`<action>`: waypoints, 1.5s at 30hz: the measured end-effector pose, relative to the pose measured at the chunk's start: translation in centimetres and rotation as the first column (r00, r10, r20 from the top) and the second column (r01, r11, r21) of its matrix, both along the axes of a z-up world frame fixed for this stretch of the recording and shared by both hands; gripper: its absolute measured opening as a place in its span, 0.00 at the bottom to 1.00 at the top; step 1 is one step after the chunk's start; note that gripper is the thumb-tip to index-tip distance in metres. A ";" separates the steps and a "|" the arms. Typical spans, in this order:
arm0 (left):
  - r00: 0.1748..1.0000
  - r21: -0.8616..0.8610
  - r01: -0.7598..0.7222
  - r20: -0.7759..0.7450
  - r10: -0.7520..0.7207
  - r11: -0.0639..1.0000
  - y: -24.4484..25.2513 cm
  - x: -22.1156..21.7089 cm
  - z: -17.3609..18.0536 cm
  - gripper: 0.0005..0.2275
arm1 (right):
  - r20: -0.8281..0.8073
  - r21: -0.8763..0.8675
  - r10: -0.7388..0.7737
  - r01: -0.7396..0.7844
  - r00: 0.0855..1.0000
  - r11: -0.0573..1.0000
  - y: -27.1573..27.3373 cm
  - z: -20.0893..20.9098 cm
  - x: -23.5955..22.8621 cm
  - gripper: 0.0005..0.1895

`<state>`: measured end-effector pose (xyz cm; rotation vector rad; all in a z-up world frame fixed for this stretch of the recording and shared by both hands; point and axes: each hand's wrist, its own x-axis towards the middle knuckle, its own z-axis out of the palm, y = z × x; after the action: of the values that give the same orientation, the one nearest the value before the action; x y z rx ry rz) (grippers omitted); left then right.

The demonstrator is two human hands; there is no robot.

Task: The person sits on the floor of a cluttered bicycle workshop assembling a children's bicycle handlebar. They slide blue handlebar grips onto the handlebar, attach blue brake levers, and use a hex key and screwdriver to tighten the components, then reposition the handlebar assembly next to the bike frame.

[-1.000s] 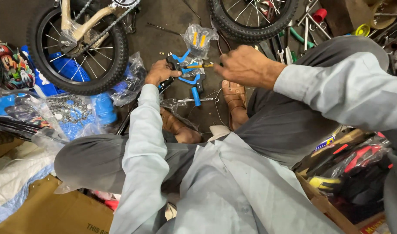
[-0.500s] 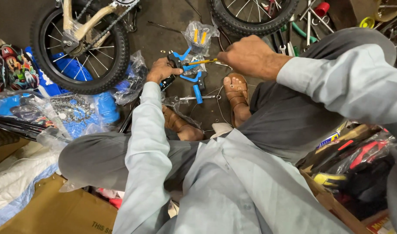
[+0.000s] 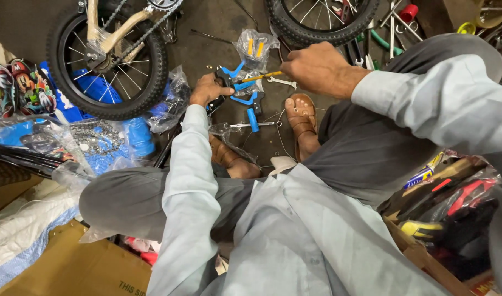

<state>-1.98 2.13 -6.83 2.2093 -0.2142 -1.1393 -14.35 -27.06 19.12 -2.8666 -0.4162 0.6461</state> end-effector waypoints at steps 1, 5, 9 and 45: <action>1.000 0.000 0.001 0.000 -0.001 1.000 -0.1 0.0 0.4 0.24 | 0.000 0.000 -0.001 0.001 1.000 1.000 0.0 -0.4 -0.1 0.12; 0.999 -0.014 -0.025 -0.022 0.024 1.000 -0.1 -0.2 1.2 0.23 | -0.137 0.012 -0.059 0.061 0.989 0.998 -0.1 -1.6 0.2 0.17; 0.998 -0.059 -0.047 -0.040 0.044 0.997 0.0 -0.1 -0.3 0.25 | -0.561 0.053 -0.432 0.551 0.706 0.833 -0.2 -1.6 1.1 0.18; 0.999 -0.008 -0.022 -0.044 0.022 1.000 -0.2 -0.2 1.0 0.24 | -0.524 0.139 -0.334 0.466 0.783 0.874 -2.1 -3.4 1.2 0.22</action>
<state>-2.15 1.89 -5.85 2.1716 -0.1755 -1.1721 -13.15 -29.16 15.77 -2.3062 0.1825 1.0849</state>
